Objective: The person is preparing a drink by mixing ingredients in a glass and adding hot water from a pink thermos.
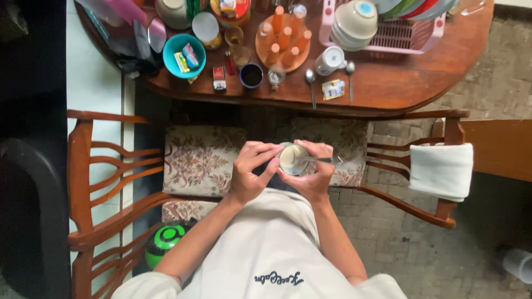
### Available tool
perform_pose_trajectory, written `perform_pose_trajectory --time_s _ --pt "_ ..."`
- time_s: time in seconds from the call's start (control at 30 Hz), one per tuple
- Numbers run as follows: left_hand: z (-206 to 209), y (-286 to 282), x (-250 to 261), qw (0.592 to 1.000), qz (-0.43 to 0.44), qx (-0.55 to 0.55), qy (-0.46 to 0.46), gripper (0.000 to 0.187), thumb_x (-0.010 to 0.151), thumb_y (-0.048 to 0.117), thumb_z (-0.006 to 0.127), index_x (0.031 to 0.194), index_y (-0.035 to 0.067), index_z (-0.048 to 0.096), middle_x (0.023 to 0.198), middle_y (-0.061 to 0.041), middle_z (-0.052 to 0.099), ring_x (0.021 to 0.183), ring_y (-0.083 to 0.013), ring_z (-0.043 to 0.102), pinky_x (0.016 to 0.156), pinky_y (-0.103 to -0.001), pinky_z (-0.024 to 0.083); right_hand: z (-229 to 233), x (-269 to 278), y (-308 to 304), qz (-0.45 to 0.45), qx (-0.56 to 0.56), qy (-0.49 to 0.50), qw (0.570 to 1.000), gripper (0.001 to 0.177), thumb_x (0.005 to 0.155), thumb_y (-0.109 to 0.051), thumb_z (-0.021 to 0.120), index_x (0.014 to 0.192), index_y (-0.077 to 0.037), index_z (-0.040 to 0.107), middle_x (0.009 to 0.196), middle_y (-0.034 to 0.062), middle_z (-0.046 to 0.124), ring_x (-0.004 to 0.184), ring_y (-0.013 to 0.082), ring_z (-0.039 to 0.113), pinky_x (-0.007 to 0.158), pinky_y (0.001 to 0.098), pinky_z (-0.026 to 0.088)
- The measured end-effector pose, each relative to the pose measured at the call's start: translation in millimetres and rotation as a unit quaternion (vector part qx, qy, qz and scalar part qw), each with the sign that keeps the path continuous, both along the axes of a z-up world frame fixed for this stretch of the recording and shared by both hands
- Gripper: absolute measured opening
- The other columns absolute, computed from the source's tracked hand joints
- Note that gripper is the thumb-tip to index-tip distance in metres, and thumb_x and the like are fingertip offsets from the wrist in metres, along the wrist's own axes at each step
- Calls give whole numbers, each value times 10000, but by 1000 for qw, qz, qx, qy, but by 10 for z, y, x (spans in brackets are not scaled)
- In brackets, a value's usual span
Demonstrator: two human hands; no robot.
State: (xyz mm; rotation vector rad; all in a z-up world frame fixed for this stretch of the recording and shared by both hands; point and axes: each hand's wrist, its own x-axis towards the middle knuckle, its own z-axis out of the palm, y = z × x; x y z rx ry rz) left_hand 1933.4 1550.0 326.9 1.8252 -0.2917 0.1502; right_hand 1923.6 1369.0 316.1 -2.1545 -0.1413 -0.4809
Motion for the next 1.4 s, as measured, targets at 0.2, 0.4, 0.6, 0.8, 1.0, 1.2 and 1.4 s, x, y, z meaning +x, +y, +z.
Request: perform_pose_trajectory --time_s 0.2,0.4,0.6,0.8,1.0,1.2,1.4 --pt "-5 124 60 1000 14 -4 4 263 913 106 732 1171 62 762 1120 -77 742 1045 -248 658 955 -373 543 0 93 164 4 -15 -14 1000 654 589 -232 968 1161 -75 693 1120 68 733 1023 258 653 976 394 458" --pt "-95 152 157 1000 21 19 -1 256 920 110 719 1166 58 764 1121 -87 738 1048 -267 646 947 -375 543 -17 218 209 15 2 -14 1000 683 607 -244 976 1194 -72 672 1129 68 739 998 235 676 970 398 437" --pt "-172 107 296 999 20 36 11 244 935 107 712 1170 61 758 1135 -90 741 1074 -267 662 957 -365 543 -129 319 163 11 0 -11 1000 664 615 -242 976 1185 -73 679 1123 74 735 1004 238 680 966 389 450" --pt "-681 -83 519 999 13 17 23 230 956 98 701 1177 73 763 1121 -89 745 1074 -266 671 967 -367 537 -567 446 17 -6 33 14 999 638 678 -209 975 1221 -57 677 1165 101 734 1067 265 689 1009 372 494" --pt "-1351 -385 873 998 3 40 49 233 976 145 703 1196 107 770 1119 -109 747 1060 -254 671 950 -359 535 -1140 748 -222 -57 26 107 992 589 692 -217 950 1210 -83 704 1140 89 730 1061 255 683 981 353 509" --pt "-2182 -764 1289 986 28 -1 167 271 981 184 674 1238 116 727 1173 -115 755 962 -269 735 818 -356 594 -1916 1269 -513 -69 -4 118 991 604 655 -234 965 1184 -73 723 1105 96 759 1040 249 693 948 384 505" --pt "-2992 -1042 1667 988 32 53 139 465 901 158 692 1335 -1 645 1157 -219 729 983 -301 758 890 -402 580 -2530 1796 -722 -12 55 177 983 641 687 -261 957 1242 -64 704 1068 95 767 946 212 752 859 336 594"
